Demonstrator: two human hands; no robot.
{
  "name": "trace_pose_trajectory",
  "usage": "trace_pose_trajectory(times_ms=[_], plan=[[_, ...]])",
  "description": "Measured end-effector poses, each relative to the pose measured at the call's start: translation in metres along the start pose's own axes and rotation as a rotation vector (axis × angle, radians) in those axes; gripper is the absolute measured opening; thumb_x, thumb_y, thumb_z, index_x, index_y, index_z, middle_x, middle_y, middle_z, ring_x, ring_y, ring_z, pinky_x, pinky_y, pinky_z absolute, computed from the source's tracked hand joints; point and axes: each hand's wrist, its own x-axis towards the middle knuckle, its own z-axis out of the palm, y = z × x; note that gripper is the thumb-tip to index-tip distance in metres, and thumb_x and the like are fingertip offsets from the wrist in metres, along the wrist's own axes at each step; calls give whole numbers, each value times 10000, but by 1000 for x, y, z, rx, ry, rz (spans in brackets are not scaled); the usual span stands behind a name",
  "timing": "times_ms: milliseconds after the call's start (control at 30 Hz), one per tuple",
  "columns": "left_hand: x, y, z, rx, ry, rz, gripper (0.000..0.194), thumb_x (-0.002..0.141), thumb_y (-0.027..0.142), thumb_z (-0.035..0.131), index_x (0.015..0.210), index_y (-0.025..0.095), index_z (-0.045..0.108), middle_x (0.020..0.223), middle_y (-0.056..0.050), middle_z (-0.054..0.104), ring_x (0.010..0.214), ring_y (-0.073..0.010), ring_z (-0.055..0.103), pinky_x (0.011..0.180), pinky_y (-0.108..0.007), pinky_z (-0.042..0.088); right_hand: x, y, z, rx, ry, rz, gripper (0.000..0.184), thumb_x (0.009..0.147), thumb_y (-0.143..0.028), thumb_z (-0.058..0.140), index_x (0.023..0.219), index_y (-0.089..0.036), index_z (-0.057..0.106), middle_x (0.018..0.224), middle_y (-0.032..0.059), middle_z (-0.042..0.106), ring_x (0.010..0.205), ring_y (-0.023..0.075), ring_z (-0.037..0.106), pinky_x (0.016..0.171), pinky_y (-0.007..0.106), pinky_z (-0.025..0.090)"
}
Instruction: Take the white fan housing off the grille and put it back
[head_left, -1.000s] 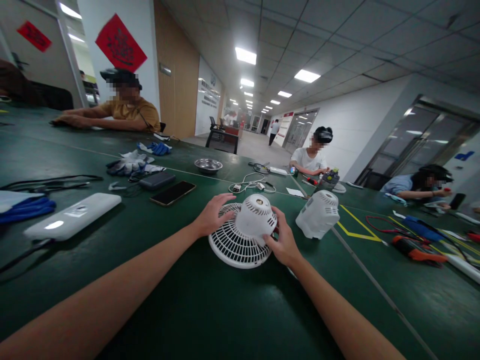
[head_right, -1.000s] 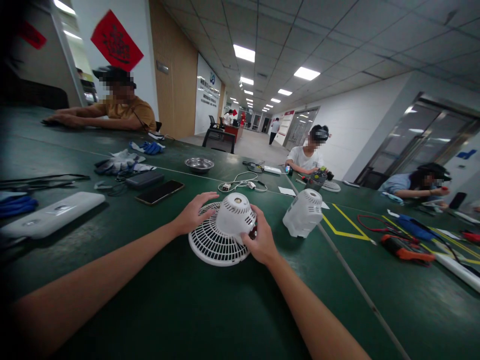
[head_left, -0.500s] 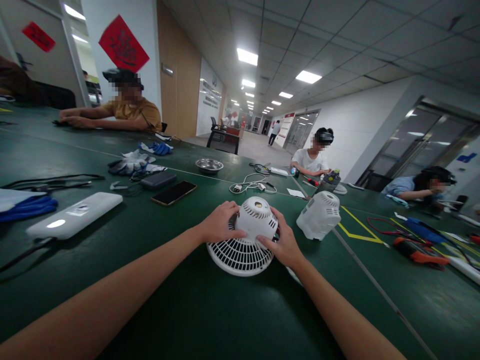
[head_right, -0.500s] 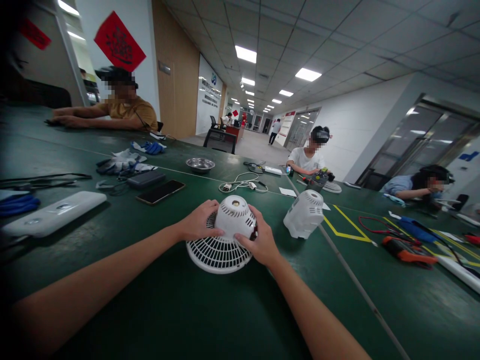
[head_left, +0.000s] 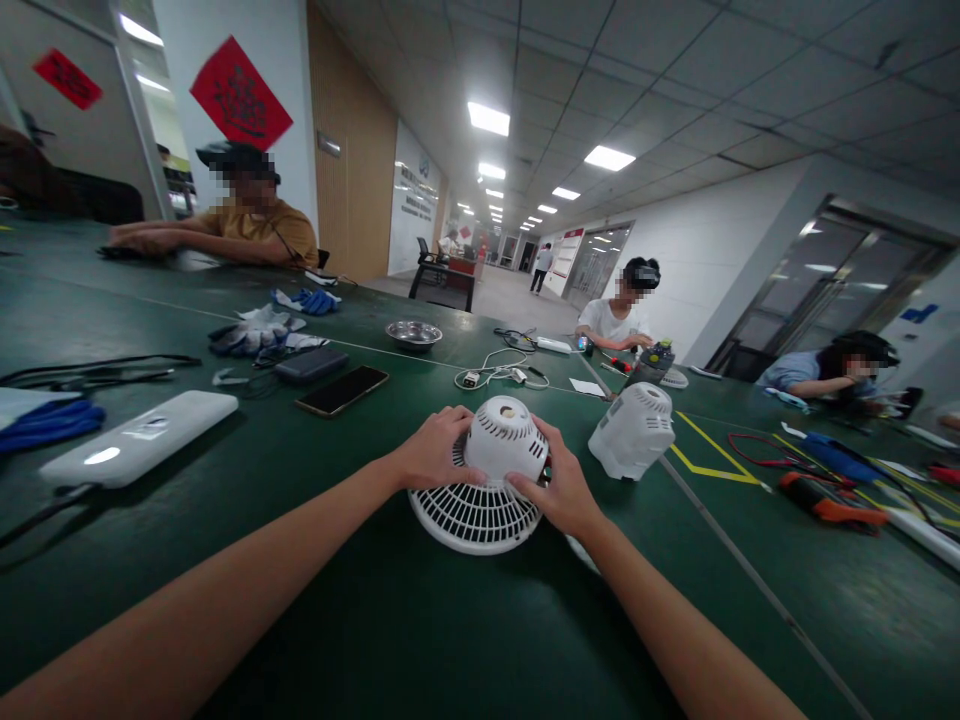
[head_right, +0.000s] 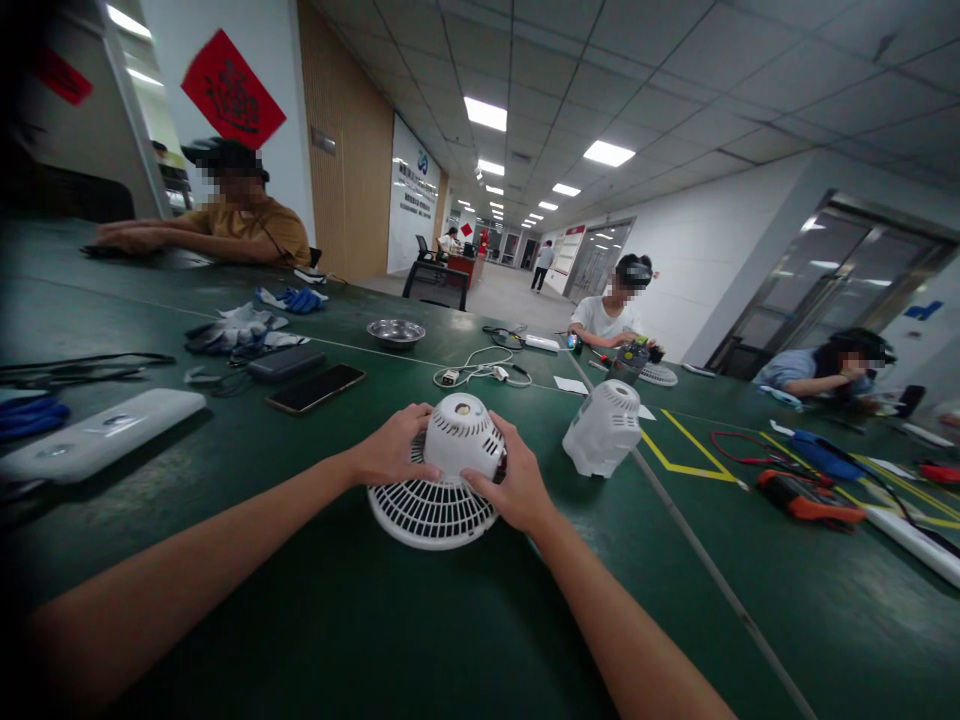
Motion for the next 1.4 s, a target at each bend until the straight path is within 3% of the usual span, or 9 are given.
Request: trace_pose_trajectory(times_ms=[100,267,433,500,667,867,1133,1267,1400], plan=[[-3,4,0,-22,5,10,748,751,597,696,1362,205,516,1326,-133,574,1176,-342,531,1008,-529,401,0,-2,-7,-88,-16,-20,808,807,-451,697,1475,-206,315,1319,143,578,1123,316,615,960,478,495],[-10,12,-1,-148,38,17,781,916,405,539,1574,269,139,1447,-126,520,1289,-325,505,1092,-562,330,-6,-5,-11,24,-128,-6,874,864,-426,595,1543,-211,89,944,42,697,669,208,645,680,357,525],[-16,26,-3,-195,5,80,1089,802,579,656,1587,233,-14,1621,-186,233,1402,-408,359,1127,-592,294,-10,-9,-6,164,-194,-6,881,806,-284,580,1539,-232,96,851,6,694,596,183,616,596,305,488],[-16,32,-2,-173,8,59,1222,721,610,722,1582,215,-51,1614,-210,224,1405,-427,344,1132,-609,280,-10,-9,-6,196,-202,-3,871,788,-269,577,1532,-240,124,815,-6,683,603,191,623,592,305,485],[-14,41,1,-147,57,33,1222,694,521,757,1573,216,-36,1538,-211,352,1325,-407,452,1096,-583,349,-9,-9,-8,224,-203,4,872,768,-241,576,1521,-246,137,813,-11,676,596,183,619,578,295,477],[-13,45,-3,-123,45,89,1168,705,433,740,1571,218,-15,1525,-200,365,1291,-392,479,1078,-560,374,-10,-12,-6,232,-193,40,856,751,-209,573,1501,-257,163,862,-2,695,627,184,632,583,289,483],[-14,20,4,-124,-10,115,1206,714,618,719,1580,238,-30,1602,-201,253,1391,-431,365,1124,-601,307,-8,-15,-8,192,-224,32,849,729,-173,594,1466,-282,189,906,3,698,628,176,626,600,299,500],[-11,7,16,-102,33,109,1210,696,656,724,1579,236,10,1595,-217,268,1356,-432,414,1100,-609,326,-8,-15,-9,168,-224,49,832,796,-285,663,1474,-293,181,988,33,694,699,200,654,655,335,527],[-11,8,21,-76,91,82,1037,779,603,679,1570,268,98,1569,-178,347,1347,-396,438,1098,-596,329,-8,-16,-4,-12,-59,43,950,735,-480,772,1490,-280,231,1230,116,612,986,297,648,872,467,519]])
